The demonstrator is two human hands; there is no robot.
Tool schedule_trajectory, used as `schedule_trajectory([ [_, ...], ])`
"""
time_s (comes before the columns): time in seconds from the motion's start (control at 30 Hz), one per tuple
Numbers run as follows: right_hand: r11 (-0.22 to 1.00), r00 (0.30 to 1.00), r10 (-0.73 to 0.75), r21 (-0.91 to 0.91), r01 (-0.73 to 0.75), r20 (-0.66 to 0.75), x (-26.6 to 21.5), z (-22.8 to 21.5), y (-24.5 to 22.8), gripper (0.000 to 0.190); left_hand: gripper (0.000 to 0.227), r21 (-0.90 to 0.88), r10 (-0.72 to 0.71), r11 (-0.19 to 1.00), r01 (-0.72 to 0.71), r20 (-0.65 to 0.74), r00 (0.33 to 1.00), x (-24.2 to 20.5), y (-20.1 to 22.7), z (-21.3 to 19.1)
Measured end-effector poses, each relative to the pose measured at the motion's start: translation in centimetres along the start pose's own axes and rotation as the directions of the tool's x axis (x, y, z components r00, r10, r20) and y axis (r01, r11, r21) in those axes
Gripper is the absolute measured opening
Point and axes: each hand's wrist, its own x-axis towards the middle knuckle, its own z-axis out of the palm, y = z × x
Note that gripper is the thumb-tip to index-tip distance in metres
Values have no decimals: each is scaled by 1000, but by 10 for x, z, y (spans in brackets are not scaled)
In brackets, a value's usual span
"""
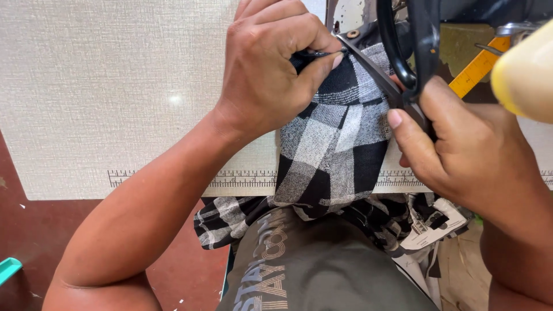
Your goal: Trimming excess fabric and loose threads from a plaid shirt using scissors at a sewing workstation.
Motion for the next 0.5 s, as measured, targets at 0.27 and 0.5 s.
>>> schedule_trajectory([
  [0.27, 996, 992, -33, 77, 43, -123, -10, -1, 4, 35, 20, -114, 173, 981, -160, 125, 977, 5, -7, -13],
  [0.5, 987, 988, -101, 112, 114, -119, -6, -2, 6, 41, 19, -193, 151, 974, -118, 169, 974, 7, -8, -22],
])
